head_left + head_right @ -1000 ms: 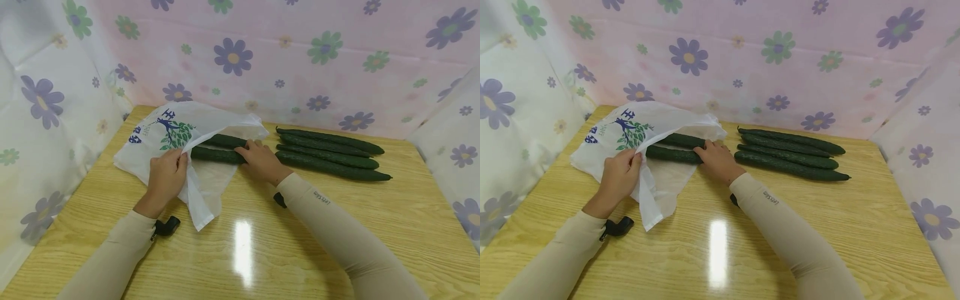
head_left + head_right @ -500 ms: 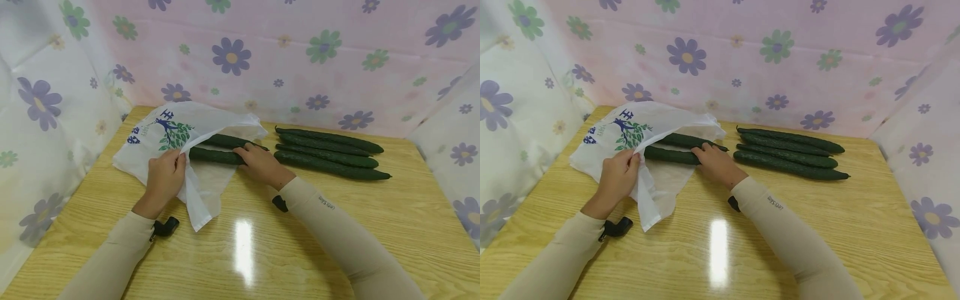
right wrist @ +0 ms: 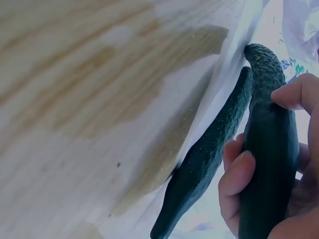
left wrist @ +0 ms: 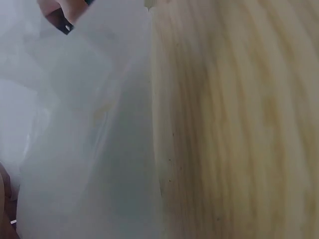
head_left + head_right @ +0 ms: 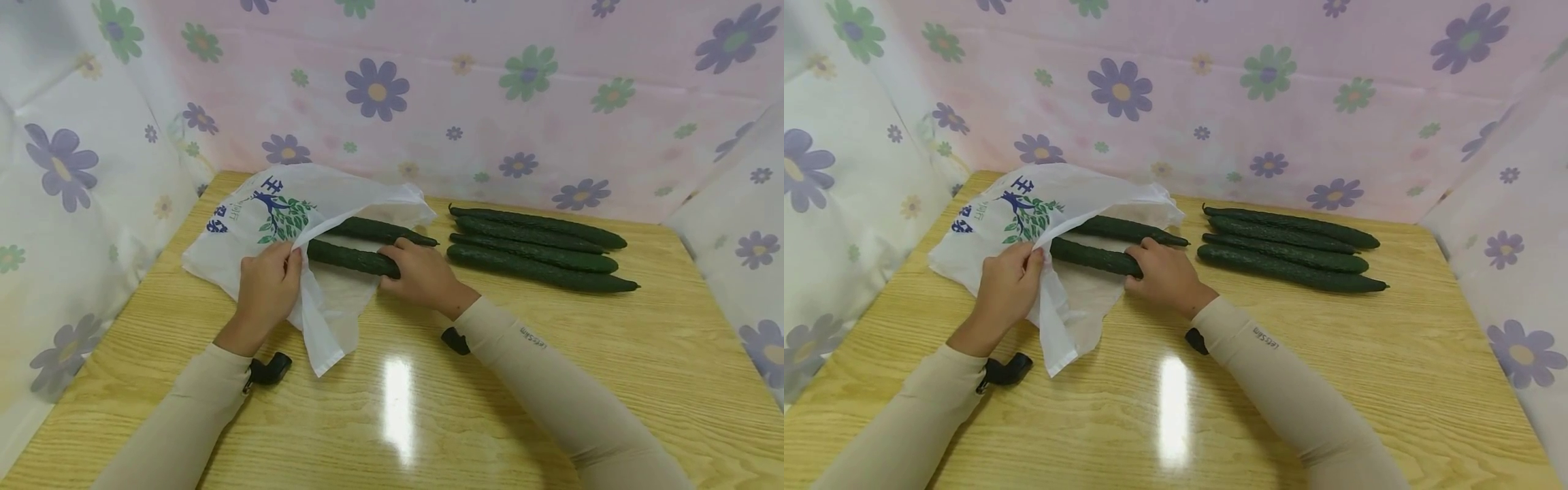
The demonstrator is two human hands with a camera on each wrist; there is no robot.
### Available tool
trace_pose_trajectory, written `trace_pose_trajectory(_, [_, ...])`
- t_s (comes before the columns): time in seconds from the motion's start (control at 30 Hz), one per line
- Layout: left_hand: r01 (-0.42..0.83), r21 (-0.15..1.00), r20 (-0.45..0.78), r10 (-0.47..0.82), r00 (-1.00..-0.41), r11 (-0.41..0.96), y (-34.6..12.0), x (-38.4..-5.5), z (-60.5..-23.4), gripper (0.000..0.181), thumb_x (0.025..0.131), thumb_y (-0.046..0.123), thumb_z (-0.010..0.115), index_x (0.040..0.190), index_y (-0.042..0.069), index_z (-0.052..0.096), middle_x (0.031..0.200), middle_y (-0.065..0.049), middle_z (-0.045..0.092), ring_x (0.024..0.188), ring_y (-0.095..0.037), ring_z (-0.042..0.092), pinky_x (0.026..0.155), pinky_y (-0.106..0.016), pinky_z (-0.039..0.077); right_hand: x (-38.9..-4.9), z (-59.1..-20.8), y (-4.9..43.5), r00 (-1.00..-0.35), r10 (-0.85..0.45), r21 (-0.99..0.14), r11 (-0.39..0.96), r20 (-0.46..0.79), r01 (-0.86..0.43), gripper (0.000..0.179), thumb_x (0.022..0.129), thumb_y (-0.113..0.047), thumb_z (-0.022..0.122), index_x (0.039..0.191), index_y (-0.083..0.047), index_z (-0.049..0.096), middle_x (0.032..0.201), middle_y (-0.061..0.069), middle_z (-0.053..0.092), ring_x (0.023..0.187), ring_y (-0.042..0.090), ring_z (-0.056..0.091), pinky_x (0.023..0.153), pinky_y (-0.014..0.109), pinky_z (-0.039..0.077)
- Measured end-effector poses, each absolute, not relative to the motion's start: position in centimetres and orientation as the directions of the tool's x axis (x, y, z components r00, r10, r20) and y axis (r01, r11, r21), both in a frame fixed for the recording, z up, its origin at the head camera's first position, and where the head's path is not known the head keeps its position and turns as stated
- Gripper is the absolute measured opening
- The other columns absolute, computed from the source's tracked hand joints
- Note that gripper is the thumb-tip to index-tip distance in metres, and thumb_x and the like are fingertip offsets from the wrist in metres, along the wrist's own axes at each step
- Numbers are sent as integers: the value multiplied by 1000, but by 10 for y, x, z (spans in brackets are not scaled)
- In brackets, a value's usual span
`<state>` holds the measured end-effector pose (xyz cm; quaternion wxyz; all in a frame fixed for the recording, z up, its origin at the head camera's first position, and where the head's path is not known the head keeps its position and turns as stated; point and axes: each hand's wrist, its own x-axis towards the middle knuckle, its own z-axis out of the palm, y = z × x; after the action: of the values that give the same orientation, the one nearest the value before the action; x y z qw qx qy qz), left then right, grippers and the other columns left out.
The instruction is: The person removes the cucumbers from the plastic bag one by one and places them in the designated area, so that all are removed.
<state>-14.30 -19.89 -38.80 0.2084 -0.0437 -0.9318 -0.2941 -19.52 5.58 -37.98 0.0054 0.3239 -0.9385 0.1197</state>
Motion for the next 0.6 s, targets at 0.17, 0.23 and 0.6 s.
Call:
trace_pose_trajectory(0.17, [201, 531, 416, -46, -908, 823, -199, -143, -387, 33, 104, 19, 47, 77, 5, 59, 71, -11, 60, 67, -29, 56, 71, -42, 33, -193, -377, 59, -783, -617, -240, 750, 82, -617, 50, 94, -32, 67, 138, -10, 59, 110, 9, 62, 60, 13, 46, 52, 26, 32])
trace_pose_trajectory(0.23, [200, 531, 414, -46, -909, 823, -199, -143, -387, 32, 104, 19, 47, 77, 5, 59, 71, -11, 60, 68, -29, 57, 71, -42, 33, -192, -376, 62, -779, -621, -234, 747, 88, -622, 50, 94, -32, 66, 137, -10, 59, 108, 9, 62, 59, 13, 45, 51, 26, 31])
trace_pose_trajectory(0.6, [205, 526, 420, -42, -906, 826, -200, -144, -387, 34, 104, 18, 47, 74, 6, 56, 69, -10, 57, 65, -28, 56, 69, -39, 31, -181, -375, 78, -765, -635, -187, 743, 109, -643, 49, 96, -37, 64, 138, -11, 58, 120, 9, 63, 83, 20, 62, 53, 27, 40])
